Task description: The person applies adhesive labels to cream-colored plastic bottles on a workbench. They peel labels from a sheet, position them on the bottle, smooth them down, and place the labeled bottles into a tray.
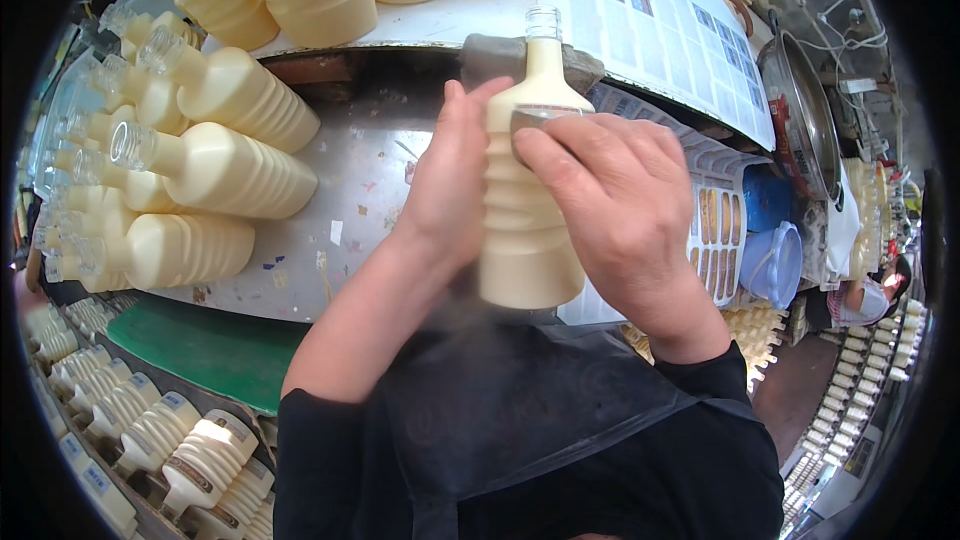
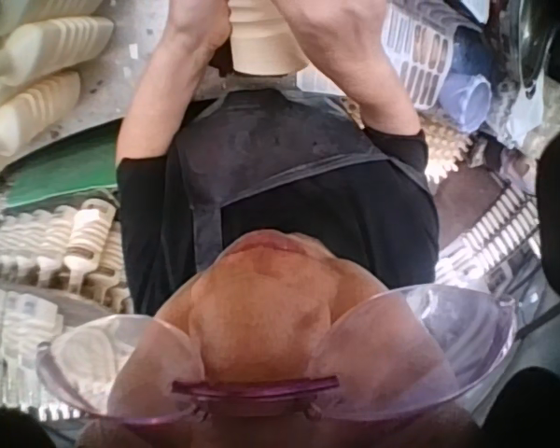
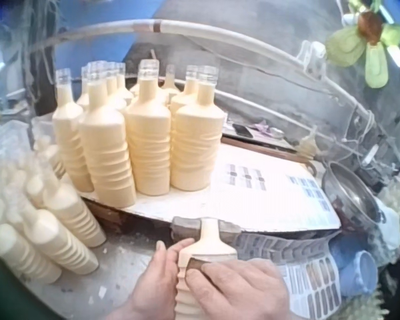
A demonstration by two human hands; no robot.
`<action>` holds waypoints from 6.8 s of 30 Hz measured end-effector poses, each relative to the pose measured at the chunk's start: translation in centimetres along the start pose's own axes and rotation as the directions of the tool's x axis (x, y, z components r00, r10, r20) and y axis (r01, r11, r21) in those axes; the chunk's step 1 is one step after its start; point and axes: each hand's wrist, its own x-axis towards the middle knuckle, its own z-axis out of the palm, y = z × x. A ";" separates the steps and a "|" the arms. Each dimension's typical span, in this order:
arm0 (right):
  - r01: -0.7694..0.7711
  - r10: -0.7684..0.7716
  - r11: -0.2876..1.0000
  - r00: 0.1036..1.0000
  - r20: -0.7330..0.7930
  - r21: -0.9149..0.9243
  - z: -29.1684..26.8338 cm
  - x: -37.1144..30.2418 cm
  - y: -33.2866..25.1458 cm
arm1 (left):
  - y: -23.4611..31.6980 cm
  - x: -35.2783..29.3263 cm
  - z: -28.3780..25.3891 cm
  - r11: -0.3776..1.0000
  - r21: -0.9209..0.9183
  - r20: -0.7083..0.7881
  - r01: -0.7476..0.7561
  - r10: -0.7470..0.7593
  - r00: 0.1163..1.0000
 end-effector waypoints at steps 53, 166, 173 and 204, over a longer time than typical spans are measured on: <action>-0.756 0.664 0.304 0.604 0.441 0.579 4.6 -4.2 5.6 | -1.1 1.7 0.8 0.306 0.911 0.122 -0.278 0.443 0.888; -0.523 0.557 0.749 0.830 0.040 0.407 5.6 3.0 1.6 | -2.9 -3.9 1.2 0.077 0.977 0.152 -0.198 0.400 0.904; -0.512 0.612 0.739 0.782 -0.118 0.438 5.6 -2.1 5.6 | -3.2 -3.4 -0.3 0.106 0.964 0.182 -0.245 0.411 0.893; -0.276 0.371 0.890 0.901 -0.223 0.363 2.2 -3.4 3.2 | -3.5 -2.8 -1.3 0.553 0.791 0.060 -0.261 0.355 0.933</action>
